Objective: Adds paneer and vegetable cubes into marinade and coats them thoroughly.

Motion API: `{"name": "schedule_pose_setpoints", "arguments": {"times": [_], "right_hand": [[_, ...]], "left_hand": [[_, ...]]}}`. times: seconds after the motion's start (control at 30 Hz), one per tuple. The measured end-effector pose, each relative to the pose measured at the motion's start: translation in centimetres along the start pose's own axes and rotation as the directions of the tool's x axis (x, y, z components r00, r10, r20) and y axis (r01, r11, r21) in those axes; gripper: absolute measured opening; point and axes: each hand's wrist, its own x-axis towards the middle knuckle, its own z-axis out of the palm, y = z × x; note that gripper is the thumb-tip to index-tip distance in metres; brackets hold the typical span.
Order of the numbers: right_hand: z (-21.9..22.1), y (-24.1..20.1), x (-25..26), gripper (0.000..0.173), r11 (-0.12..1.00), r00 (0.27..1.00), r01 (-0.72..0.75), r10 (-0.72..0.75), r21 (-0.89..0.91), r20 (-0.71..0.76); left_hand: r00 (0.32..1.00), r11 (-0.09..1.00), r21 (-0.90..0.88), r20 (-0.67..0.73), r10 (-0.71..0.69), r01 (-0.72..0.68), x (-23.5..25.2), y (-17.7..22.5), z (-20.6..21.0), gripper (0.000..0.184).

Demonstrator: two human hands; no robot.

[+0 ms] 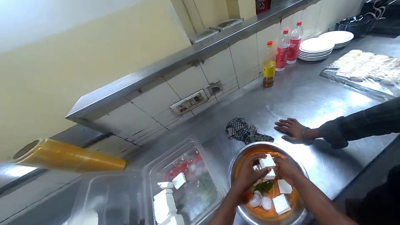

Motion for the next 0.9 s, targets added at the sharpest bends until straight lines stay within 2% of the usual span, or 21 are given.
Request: {"name": "schedule_pose_setpoints", "arguments": {"times": [0.1,0.2,0.33,0.43,0.57,0.67,0.8,0.9], "right_hand": [[0.1,-0.1,0.0,0.021,0.999,1.000,-0.028,0.028,0.015,0.012],[0.1,0.0,0.1,0.019,0.998,0.999,-0.044,0.044,0.033,0.017],[0.0,-0.1,0.1,0.022,0.998,0.999,-0.044,0.044,0.045,0.016],[0.1,0.0,0.0,0.018,0.998,0.999,-0.034,0.034,0.059,0.008],[0.1,-0.1,-0.1,0.016,0.995,0.999,-0.038,0.038,0.088,0.003],[0.0,0.0,-0.1,0.018,0.997,0.999,-0.042,0.042,0.071,-0.004],[-0.1,0.3,0.1,0.022,0.998,0.998,-0.055,0.055,0.038,-0.003],[-0.1,0.5,0.3,0.024,0.998,0.998,-0.054,0.055,0.028,-0.010]], "left_hand": [[0.973,0.951,-0.222,-0.032,-0.229,0.216,-0.3,-0.6,0.1,0.044],[0.893,0.744,-0.549,0.006,-0.451,0.380,-0.8,-0.9,0.9,0.040],[0.810,0.455,-0.800,0.063,-0.583,0.390,-1.1,-1.1,2.3,0.029],[0.800,0.356,-0.860,0.094,-0.592,0.364,-1.2,-0.7,2.8,0.031],[0.848,0.416,-0.838,0.100,-0.521,0.354,-1.5,-0.2,2.6,0.029],[0.867,0.454,-0.821,0.093,-0.490,0.345,-1.4,-0.1,2.3,0.035],[0.871,0.503,-0.795,0.063,-0.488,0.339,-1.2,0.3,1.9,0.039],[0.862,0.493,-0.800,0.058,-0.504,0.342,-1.0,0.0,1.9,0.041]]}}
